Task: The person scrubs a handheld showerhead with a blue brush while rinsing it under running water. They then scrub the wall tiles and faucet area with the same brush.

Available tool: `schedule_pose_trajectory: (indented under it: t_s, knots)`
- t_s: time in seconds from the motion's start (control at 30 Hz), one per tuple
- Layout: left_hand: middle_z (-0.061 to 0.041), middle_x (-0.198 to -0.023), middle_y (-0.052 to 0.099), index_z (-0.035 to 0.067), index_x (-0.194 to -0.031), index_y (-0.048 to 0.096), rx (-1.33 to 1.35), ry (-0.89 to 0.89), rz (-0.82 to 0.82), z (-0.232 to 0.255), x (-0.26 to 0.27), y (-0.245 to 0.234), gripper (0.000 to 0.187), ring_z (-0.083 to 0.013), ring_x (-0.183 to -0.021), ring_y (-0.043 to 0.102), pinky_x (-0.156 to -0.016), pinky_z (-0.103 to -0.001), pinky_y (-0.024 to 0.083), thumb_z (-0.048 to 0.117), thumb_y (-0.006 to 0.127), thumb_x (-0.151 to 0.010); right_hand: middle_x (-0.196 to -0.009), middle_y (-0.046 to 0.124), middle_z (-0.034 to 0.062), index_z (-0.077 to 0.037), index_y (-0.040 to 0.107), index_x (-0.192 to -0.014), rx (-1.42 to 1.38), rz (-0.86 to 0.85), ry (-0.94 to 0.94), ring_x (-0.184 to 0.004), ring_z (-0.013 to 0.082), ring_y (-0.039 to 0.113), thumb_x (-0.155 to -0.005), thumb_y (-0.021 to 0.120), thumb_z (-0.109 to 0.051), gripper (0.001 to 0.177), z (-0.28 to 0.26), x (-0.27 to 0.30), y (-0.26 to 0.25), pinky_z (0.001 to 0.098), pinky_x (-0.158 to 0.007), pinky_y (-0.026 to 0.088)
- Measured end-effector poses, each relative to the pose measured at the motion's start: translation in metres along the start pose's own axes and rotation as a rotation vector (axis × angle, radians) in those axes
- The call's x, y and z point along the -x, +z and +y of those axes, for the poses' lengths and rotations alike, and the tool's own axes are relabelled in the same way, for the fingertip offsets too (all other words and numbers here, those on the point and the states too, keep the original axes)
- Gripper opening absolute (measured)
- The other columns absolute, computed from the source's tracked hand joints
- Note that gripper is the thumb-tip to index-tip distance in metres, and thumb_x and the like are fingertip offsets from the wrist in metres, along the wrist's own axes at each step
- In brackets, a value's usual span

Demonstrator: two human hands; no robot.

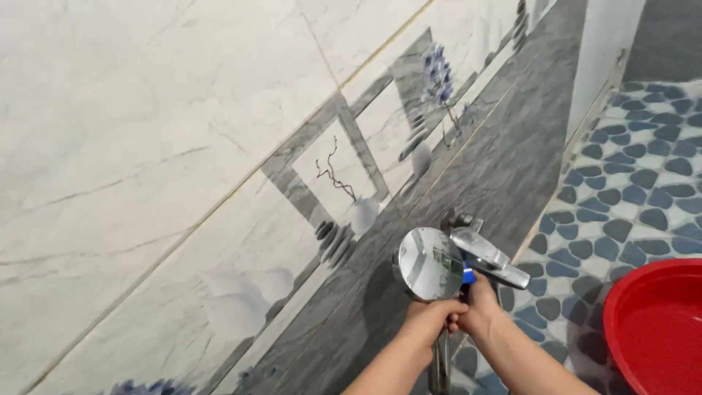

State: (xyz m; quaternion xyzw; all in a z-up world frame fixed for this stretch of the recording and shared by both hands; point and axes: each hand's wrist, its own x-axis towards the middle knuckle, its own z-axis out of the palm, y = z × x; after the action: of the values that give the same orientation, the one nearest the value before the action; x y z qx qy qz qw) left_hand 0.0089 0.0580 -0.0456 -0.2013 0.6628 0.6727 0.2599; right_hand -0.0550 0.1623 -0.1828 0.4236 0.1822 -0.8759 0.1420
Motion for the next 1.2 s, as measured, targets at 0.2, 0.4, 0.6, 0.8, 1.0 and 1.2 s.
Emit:
schedule_pose_trajectory:
  t_s: [0.2, 0.4, 0.6, 0.8, 1.0, 1.2]
  knots:
    - [-0.004, -0.054, 0.056, 0.004, -0.086, 0.077, 0.017, 0.035, -0.022, 0.007, 0.012, 0.018, 0.016, -0.0088, -0.045, 0.047, -0.043, -0.021, 0.036, 0.002, 0.079, -0.071, -0.053, 0.039, 0.0018, -0.018, 0.039, -0.061, -0.104, -0.011, 0.001, -0.038, 0.0256, 0.036, -0.091, 0.047, -0.051, 0.046, -0.005, 0.009, -0.012, 0.0418, -0.035, 0.024]
    - [-0.007, -0.051, 0.054, 0.004, -0.057, 0.059, -0.001, 0.055, 0.01, 0.019, 0.009, 0.033, 0.027, -0.0133, -0.043, 0.048, -0.041, -0.025, 0.035, 0.001, 0.082, -0.072, -0.049, 0.03, -0.0011, -0.023, 0.04, -0.064, -0.056, -0.029, 0.033, -0.036, 0.0223, 0.026, -0.092, 0.045, -0.054, 0.042, -0.01, -0.002, -0.017, 0.0382, -0.037, 0.014]
    - [-0.008, -0.052, 0.053, 0.002, -0.069, 0.067, 0.064, 0.025, 0.007, 0.015, -0.015, 0.03, 0.014, -0.0134, -0.045, 0.048, -0.041, -0.026, 0.034, -0.003, 0.08, -0.071, -0.046, 0.029, -0.0037, -0.03, 0.044, -0.063, -0.053, -0.03, 0.048, -0.038, 0.0141, 0.025, -0.09, 0.049, -0.054, 0.036, 0.005, -0.02, -0.025, 0.031, -0.043, 0.013]
    - [-0.002, -0.051, 0.05, 0.009, -0.058, 0.055, -0.047, -0.011, -0.063, 0.019, -0.024, 0.014, 0.029, -0.0123, -0.04, 0.042, -0.039, -0.028, 0.025, 0.011, 0.08, -0.074, -0.046, 0.036, 0.0044, -0.023, 0.043, -0.061, 0.021, 0.005, -0.051, -0.037, 0.0203, 0.028, -0.088, 0.052, -0.047, 0.037, 0.003, -0.002, -0.01, 0.034, -0.041, 0.016]
    - [-0.005, -0.049, 0.053, 0.006, -0.057, 0.06, -0.058, -0.051, -0.041, 0.034, -0.005, 0.003, 0.026, -0.0127, -0.039, 0.047, -0.038, -0.024, 0.035, 0.005, 0.081, -0.072, -0.047, 0.038, 0.0133, -0.018, 0.049, -0.067, 0.044, -0.035, -0.007, -0.042, 0.0308, 0.034, -0.089, 0.043, -0.047, 0.037, 0.002, -0.003, -0.013, 0.0452, -0.046, 0.024]
    - [-0.002, -0.049, 0.051, 0.007, -0.07, 0.064, -0.011, -0.097, -0.107, 0.028, -0.024, -0.001, 0.016, -0.0097, -0.039, 0.045, -0.039, -0.023, 0.033, 0.002, 0.079, -0.074, -0.047, 0.032, 0.0096, -0.017, 0.045, -0.069, -0.045, -0.069, 0.007, -0.038, 0.0299, 0.035, -0.101, 0.035, -0.068, 0.061, 0.005, 0.0, -0.008, 0.0458, -0.04, 0.027]
